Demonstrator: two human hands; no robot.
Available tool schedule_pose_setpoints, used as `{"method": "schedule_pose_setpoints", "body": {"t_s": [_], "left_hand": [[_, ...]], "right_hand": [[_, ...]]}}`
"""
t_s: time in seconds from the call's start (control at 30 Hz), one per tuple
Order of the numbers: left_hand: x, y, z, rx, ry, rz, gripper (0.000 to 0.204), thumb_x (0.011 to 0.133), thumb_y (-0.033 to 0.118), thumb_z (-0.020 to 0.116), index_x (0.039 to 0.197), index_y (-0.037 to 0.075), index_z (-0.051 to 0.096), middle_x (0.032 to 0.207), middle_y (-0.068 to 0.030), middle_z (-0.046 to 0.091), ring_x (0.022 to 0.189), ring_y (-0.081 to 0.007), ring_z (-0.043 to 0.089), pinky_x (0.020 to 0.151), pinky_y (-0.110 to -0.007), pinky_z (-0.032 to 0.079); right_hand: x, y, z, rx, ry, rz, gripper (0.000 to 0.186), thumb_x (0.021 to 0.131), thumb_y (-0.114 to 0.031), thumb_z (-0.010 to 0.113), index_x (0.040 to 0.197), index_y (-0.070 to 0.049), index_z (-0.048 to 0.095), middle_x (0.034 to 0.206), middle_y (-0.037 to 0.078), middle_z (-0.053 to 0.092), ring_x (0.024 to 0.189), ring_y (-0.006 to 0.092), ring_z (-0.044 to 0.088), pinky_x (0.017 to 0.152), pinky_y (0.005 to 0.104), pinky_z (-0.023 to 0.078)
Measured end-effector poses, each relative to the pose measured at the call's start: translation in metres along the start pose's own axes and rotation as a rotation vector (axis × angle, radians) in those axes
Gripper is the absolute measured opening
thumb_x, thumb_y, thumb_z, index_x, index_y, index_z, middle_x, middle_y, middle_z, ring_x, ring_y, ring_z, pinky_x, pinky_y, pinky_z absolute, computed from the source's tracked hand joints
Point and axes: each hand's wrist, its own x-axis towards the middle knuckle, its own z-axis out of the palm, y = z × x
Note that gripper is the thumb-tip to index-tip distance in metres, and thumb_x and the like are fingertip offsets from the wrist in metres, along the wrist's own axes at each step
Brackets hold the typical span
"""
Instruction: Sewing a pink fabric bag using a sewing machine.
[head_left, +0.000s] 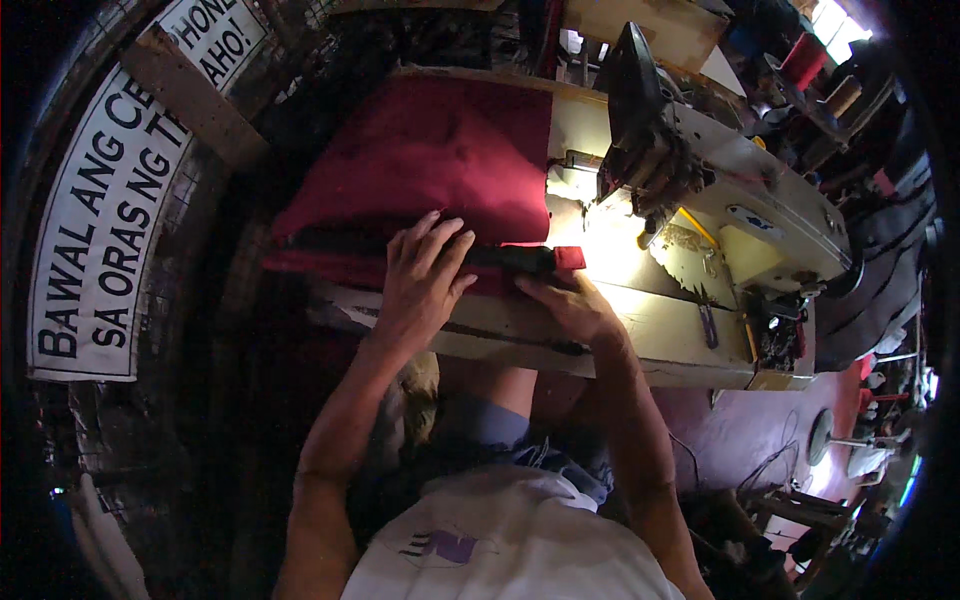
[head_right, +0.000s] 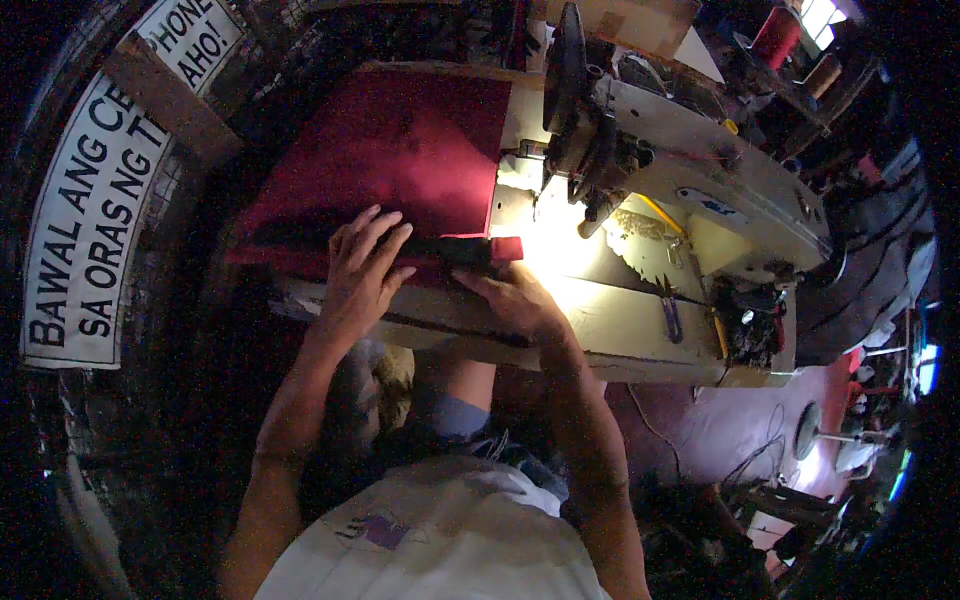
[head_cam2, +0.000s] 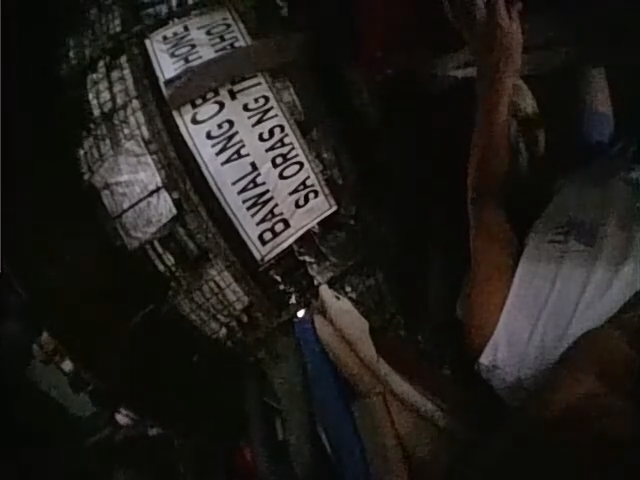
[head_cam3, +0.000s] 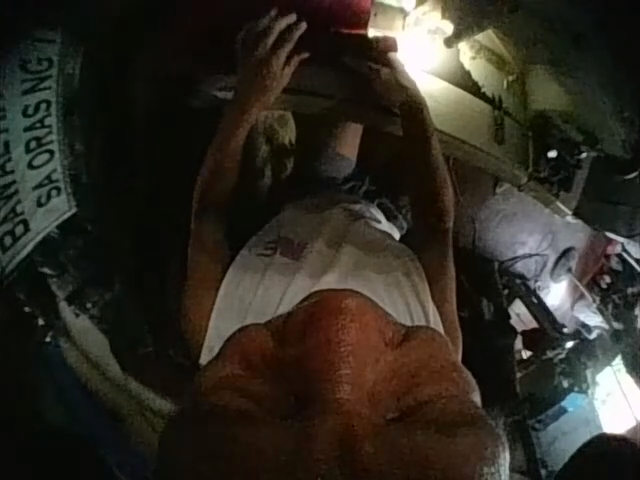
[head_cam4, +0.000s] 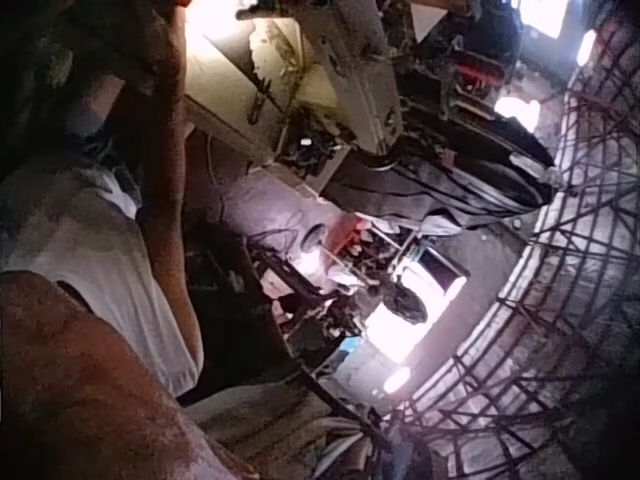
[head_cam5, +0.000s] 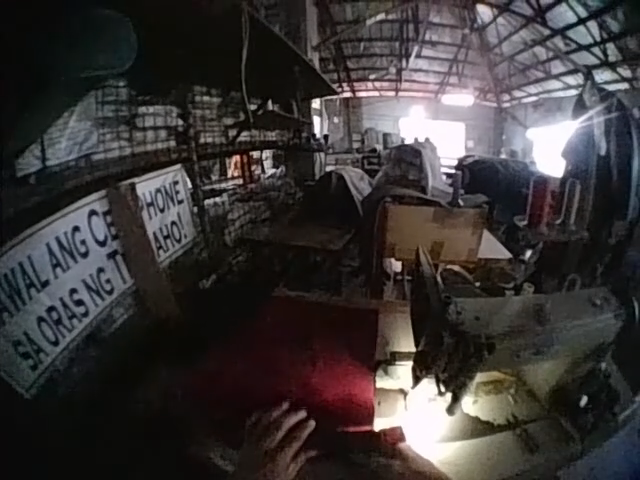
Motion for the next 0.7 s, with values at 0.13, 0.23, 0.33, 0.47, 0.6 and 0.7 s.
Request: {"method": "schedule_pose_setpoints", "body": {"t_s": [0.13,0.23,0.33,0.47,0.6,0.7], "left_hand": [[-0.012,0.005,-0.011,-0.006,-0.056,-0.024,0.062,0.076,0.012,0.078,0.134,0.01,0.055,0.141,-0.0066,0.047,0.135,-0.0295,0.041,0.11,-0.049,0.033],[-0.02,0.006,-0.023,-0.037,-0.072,0.05,0.062,0.071,0.009,0.078,0.13,0.009,0.057,0.136,-0.007,0.051,0.133,-0.029,0.044,0.106,-0.048,0.036],[-0.028,0.003,-0.027,-0.044,-0.01,0.079,0.059,0.07,0.001,0.073,0.126,0.008,0.058,0.127,-0.0074,0.057,0.125,-0.0287,0.051,0.102,-0.047,0.039],[-0.038,-0.011,-0.031,-0.051,0.094,0.046,0.057,0.068,-0.005,0.066,0.123,0.007,0.06,0.117,-0.0087,0.062,0.116,-0.0297,0.057,0.096,-0.047,0.041],[-0.05,-0.023,-0.066,0.059,0.205,-0.037,0.051,0.07,-0.006,0.061,0.12,0.004,0.061,0.109,-0.0118,0.063,0.103,-0.031,0.059,0.091,-0.047,0.043],[-0.06,-0.021,-0.122,-0.005,0.33,-0.017,0.04,0.079,-0.002,0.058,0.119,0.003,0.061,0.11,-0.0117,0.064,0.101,-0.03,0.06,0.091,-0.044,0.045]], "right_hand": [[-0.001,-0.006,0.008,0.172,0.006,-0.168,0.04,0.091,-0.013,0.063,0.131,-0.009,0.061,0.121,0.014,0.067,0.111,0.0247,0.063,0.1,0.0368,0.046],[-0.01,-0.014,0.013,0.159,-0.055,-0.011,0.04,0.089,-0.006,0.062,0.129,-0.005,0.061,0.122,0.014,0.067,0.113,0.0224,0.062,0.101,0.0343,0.046],[-0.014,-0.023,0.022,0.234,-0.04,-0.168,0.042,0.087,0.001,0.058,0.129,-0.004,0.061,0.122,0.016,0.067,0.114,0.0216,0.062,0.101,0.0336,0.045],[-0.004,-0.039,0.042,0.215,0.055,-0.231,0.043,0.085,0.0,0.064,0.127,-0.005,0.062,0.125,0.018,0.063,0.116,0.0299,0.061,0.102,0.0361,0.046],[0.016,-0.061,0.053,0.054,0.342,-0.391,0.033,0.079,-0.003,0.071,0.111,-0.008,0.07,0.141,0.019,0.049,0.124,0.0346,0.054,0.097,0.039,0.05],[0.025,-0.087,0.049,-0.042,0.469,-0.593,0.03,0.071,-0.008,0.074,0.1,-0.012,0.074,0.147,0.018,0.04,0.136,0.0406,0.039,0.102,0.0493,0.046]]}}
